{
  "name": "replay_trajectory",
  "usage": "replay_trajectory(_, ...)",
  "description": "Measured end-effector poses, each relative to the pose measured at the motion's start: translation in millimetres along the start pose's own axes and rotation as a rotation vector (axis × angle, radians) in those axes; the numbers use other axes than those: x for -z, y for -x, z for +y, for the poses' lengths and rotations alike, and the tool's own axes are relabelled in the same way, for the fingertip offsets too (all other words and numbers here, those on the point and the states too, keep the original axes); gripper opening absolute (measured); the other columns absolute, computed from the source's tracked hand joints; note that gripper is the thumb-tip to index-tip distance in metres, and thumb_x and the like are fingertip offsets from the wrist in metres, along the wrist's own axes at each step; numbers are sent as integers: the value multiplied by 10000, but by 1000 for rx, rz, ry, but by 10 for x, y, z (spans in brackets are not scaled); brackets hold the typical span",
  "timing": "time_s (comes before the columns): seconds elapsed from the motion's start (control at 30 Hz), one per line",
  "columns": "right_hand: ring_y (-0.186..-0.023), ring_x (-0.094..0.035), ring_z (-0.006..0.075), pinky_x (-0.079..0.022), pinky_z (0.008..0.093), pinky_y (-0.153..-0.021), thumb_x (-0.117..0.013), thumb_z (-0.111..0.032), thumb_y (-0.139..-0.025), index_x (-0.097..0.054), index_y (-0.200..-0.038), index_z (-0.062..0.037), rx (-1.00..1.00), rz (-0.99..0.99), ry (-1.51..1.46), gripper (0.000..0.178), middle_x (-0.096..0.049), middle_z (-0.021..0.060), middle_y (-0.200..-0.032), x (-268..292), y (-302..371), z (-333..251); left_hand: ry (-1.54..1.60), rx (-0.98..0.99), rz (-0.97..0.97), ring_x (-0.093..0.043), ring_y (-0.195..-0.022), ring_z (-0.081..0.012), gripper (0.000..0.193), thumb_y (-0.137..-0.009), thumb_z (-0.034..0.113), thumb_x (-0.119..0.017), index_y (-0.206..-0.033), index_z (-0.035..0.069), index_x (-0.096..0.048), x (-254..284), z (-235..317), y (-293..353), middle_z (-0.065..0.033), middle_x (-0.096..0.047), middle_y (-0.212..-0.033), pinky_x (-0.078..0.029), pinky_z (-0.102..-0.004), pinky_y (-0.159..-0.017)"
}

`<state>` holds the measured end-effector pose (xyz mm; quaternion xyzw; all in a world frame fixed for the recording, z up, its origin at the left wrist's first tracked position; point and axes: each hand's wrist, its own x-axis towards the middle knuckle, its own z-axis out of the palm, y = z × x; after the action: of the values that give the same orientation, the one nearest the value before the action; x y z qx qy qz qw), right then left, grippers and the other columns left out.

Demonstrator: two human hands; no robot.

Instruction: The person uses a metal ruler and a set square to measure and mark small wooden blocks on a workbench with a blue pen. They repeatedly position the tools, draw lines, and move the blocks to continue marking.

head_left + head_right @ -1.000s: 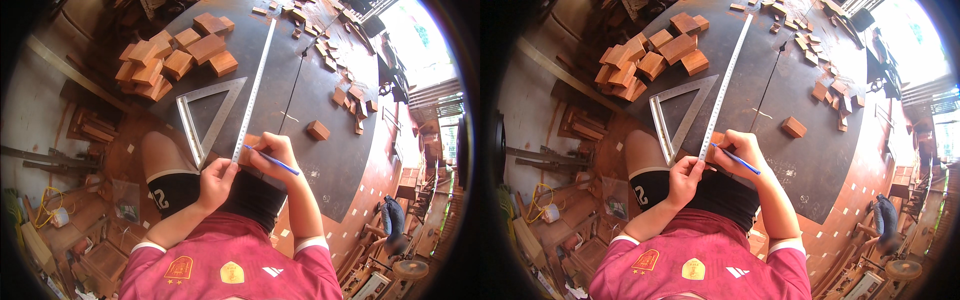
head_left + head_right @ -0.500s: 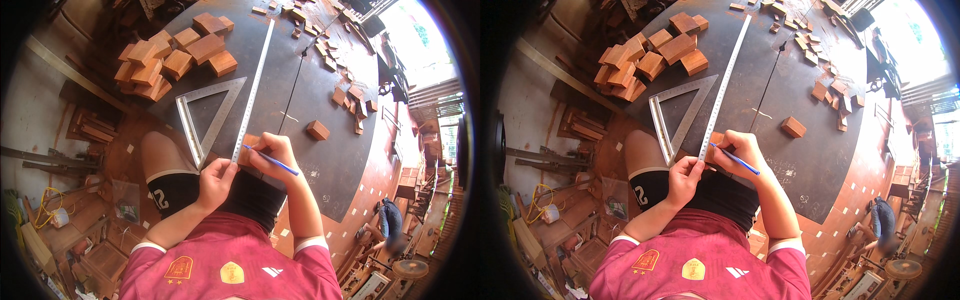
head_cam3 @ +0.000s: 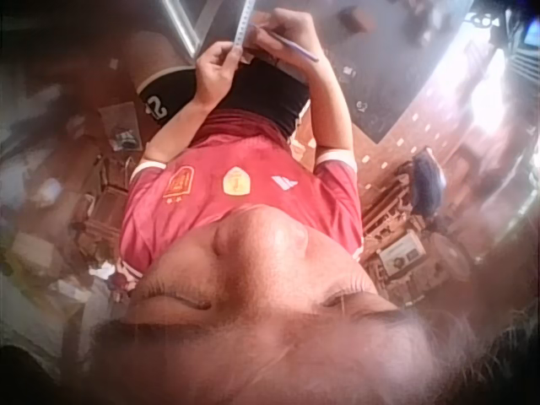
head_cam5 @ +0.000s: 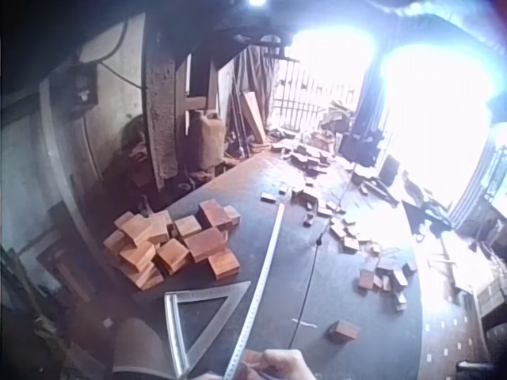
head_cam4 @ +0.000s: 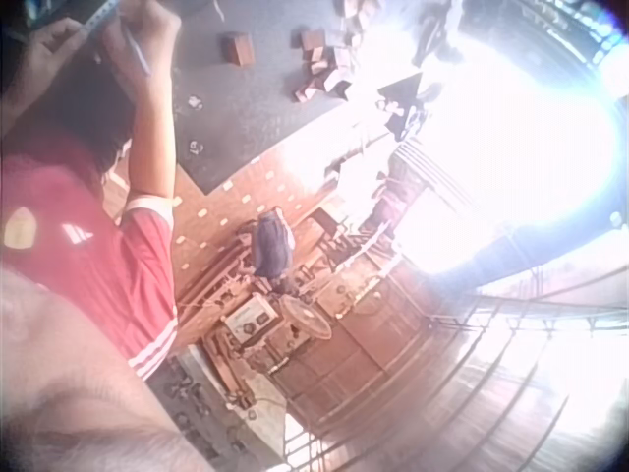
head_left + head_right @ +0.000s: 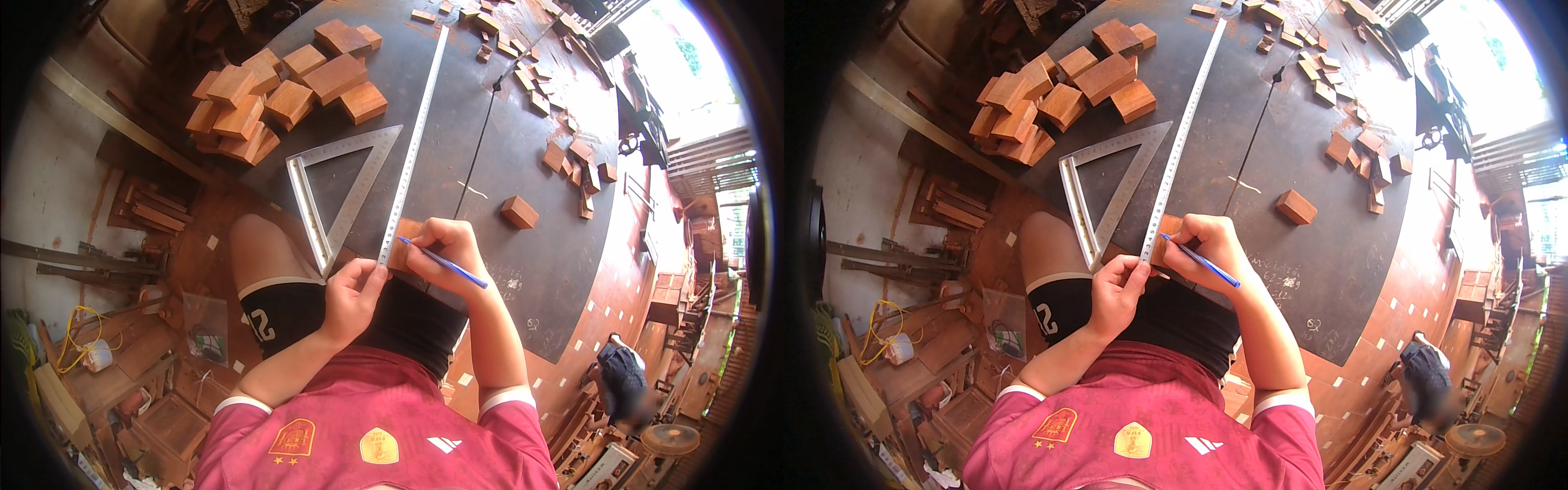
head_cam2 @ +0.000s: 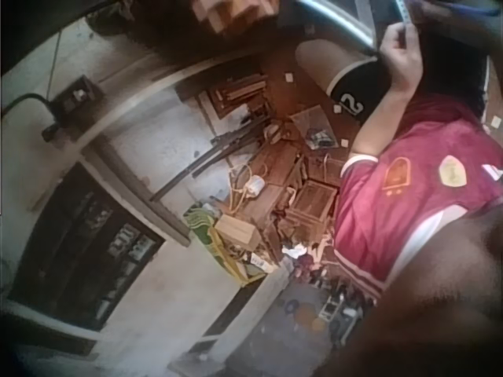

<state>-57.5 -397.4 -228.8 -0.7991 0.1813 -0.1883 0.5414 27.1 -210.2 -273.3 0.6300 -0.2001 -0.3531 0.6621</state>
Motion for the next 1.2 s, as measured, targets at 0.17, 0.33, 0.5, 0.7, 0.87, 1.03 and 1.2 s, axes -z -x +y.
replay_trajectory(0.17,-583,-582,74,-479,274,-533,-752,-54,-773,-601,-744,14,-14,-4,8,169,-606,77,-620,14,7,2,13,2,0,-638,-812,-52,121,-1010,103,-658,-1001,-14,-685,-9,-6,0,-33,-729,-891,-513,-223,-742)
replay_trajectory(0.33,-597,-600,69,-484,268,-532,-745,-48,-818,-595,-759,14,-45,68,-56,173,-633,78,-630,-21,16,-5,-6,-43,5,-527,-668,-18,112,-1025,124,-642,-998,19,-670,-28,-2,-4,5,-695,-864,-434,-193,-601)
replay_trajectory(0.5,-644,-627,59,-507,268,-550,-740,-45,-845,-586,-760,22,-57,146,-51,188,-666,91,-653,-50,15,9,34,1,0,-644,-821,-55,115,-1010,93,-656,-1010,-18,-686,-13,14,0,-37,-731,-897,-516,-225,-753)
replay_trajectory(0.7,-687,-651,61,-536,273,-581,-741,-47,-845,-585,-756,29,-57,130,-6,195,-708,119,-702,-50,-13,-21,16,8,5,-645,-824,-61,113,-1004,92,-664,-1000,-18,-691,-10,14,6,-41,-732,-900,-515,-229,-754)
replay_trajectory(0.87,-689,-653,64,-535,274,-584,-742,-45,-835,-589,-756,33,-47,125,-1,189,-721,121,-725,-52,-14,7,-14,2,7,-643,-822,-63,116,-1000,100,-670,-990,-13,-695,0,-18,0,-43,-730,-894,-513,-237,-751)
replay_trajectory(1.03,-666,-640,68,-529,281,-582,-738,-41,-825,-580,-747,30,-49,123,34,190,-706,134,-705,-49,-17,48,-16,-8,3,-643,-817,-63,121,-1006,103,-663,-1000,-15,-690,-2,-5,-5,-41,-727,-892,-515,-234,-750)
replay_trajectory(1.2,-629,-624,74,-517,282,-562,-744,-46,-816,-570,-735,26,-21,145,-11,205,-666,124,-652,-66,-21,33,7,-46,5,-534,-674,-22,112,-1023,127,-645,-1008,19,-669,-29,-26,-15,-8,-711,-883,-446,-195,-604)
